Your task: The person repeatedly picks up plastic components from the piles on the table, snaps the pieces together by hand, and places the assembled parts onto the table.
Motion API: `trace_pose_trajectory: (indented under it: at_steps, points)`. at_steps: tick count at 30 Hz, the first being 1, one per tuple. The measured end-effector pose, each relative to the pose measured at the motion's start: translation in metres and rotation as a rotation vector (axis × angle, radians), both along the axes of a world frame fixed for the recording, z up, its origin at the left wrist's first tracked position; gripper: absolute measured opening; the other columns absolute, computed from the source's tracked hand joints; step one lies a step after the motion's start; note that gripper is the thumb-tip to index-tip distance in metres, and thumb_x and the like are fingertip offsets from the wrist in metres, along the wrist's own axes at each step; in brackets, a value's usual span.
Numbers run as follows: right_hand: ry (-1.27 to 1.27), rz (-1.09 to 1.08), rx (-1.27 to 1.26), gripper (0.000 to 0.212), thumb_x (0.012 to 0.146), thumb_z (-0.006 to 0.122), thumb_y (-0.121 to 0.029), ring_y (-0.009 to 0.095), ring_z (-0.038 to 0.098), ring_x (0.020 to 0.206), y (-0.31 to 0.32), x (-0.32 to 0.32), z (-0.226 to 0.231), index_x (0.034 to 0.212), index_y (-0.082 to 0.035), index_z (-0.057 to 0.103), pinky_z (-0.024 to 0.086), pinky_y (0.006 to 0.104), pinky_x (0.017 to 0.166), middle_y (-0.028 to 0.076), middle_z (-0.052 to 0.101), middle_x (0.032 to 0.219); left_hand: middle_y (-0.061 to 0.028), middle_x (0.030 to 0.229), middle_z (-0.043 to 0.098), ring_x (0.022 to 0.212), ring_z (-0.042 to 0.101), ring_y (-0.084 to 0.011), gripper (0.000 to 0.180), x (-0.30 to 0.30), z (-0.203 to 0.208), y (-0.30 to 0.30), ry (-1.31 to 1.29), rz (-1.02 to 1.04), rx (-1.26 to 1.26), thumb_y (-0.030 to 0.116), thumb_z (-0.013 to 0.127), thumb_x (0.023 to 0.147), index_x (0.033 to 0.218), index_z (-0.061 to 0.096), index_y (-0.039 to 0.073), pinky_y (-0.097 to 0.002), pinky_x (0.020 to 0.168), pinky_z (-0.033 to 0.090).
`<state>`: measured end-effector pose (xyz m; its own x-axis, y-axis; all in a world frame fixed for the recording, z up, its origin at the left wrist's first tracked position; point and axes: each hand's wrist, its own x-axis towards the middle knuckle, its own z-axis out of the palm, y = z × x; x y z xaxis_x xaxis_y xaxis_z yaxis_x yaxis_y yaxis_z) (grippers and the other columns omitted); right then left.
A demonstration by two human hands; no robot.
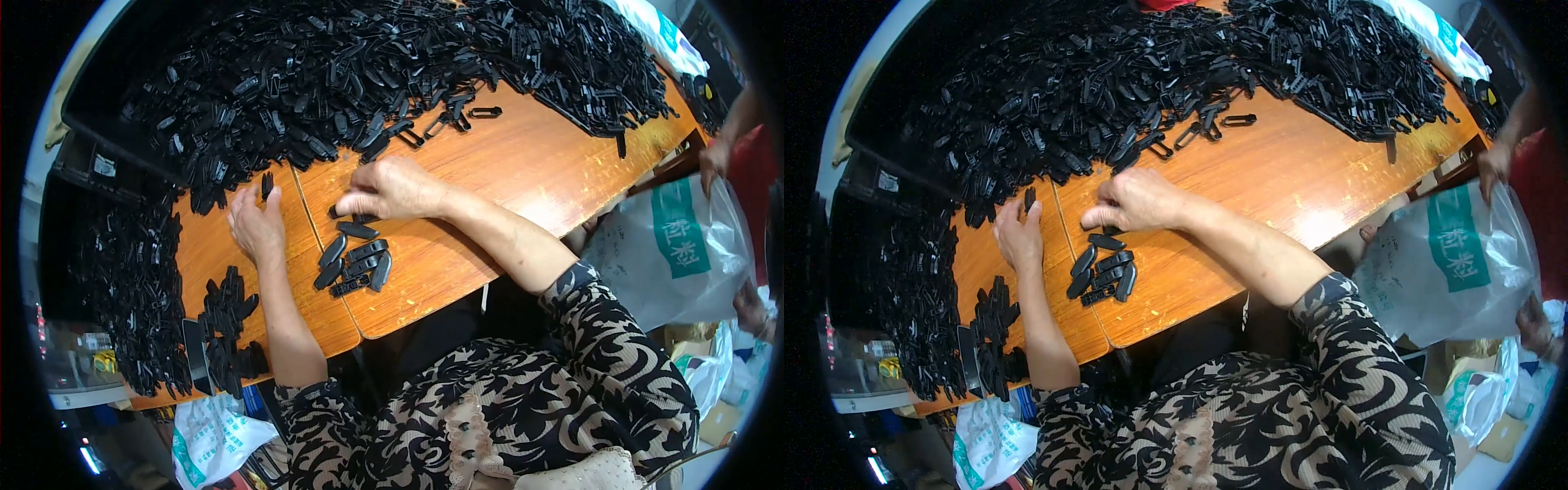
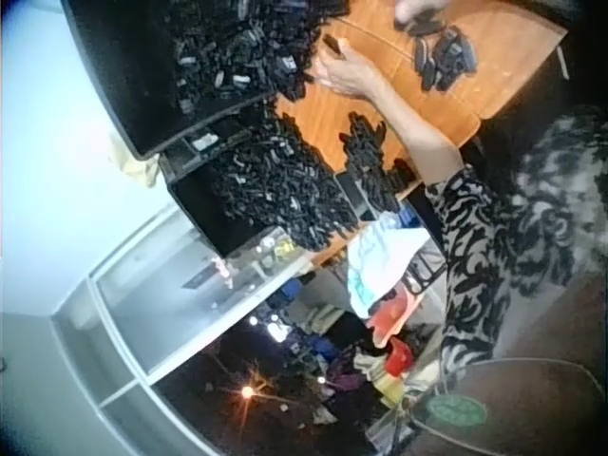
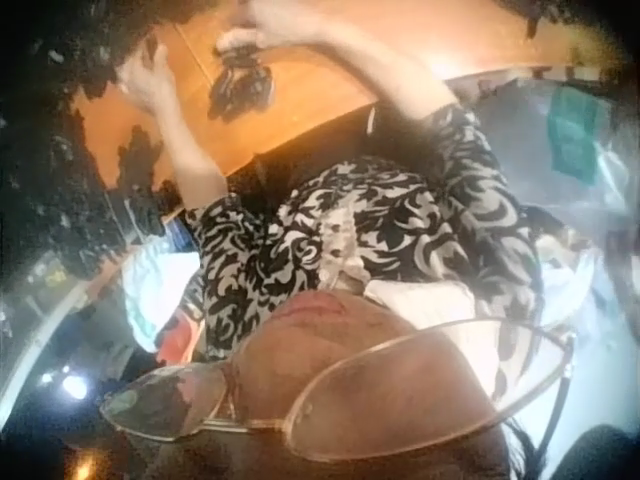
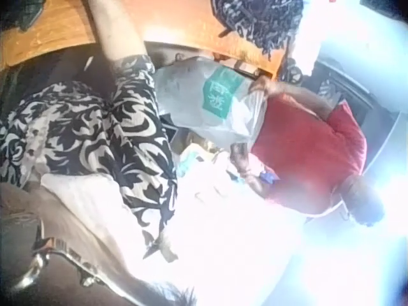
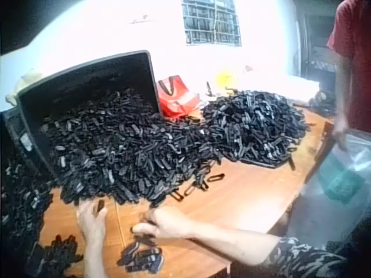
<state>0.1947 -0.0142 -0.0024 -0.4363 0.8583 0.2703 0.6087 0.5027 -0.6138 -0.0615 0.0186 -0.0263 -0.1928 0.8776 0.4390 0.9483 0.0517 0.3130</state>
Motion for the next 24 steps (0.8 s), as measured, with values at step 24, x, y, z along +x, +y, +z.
trace_pose_trajectory:
  at_steps: [24]
  points:
    - [0.509,0.104,-0.479,0.027,0.098,0.063,-0.026,0.006,0.055,0.075,0.006,0.004,-0.003,0.097,0.0,0.066,0.048,0.0238,0.068,0.0,0.063,0.079,-0.0028,0.093,0.066,0.075,0.058,-0.0078,0.031,0.064,0.014,-0.029,-0.744,-0.82,-0.178,-0.006,0.071,0.079,0.109,0.072,0.0,-0.0216,0.067,0.049]
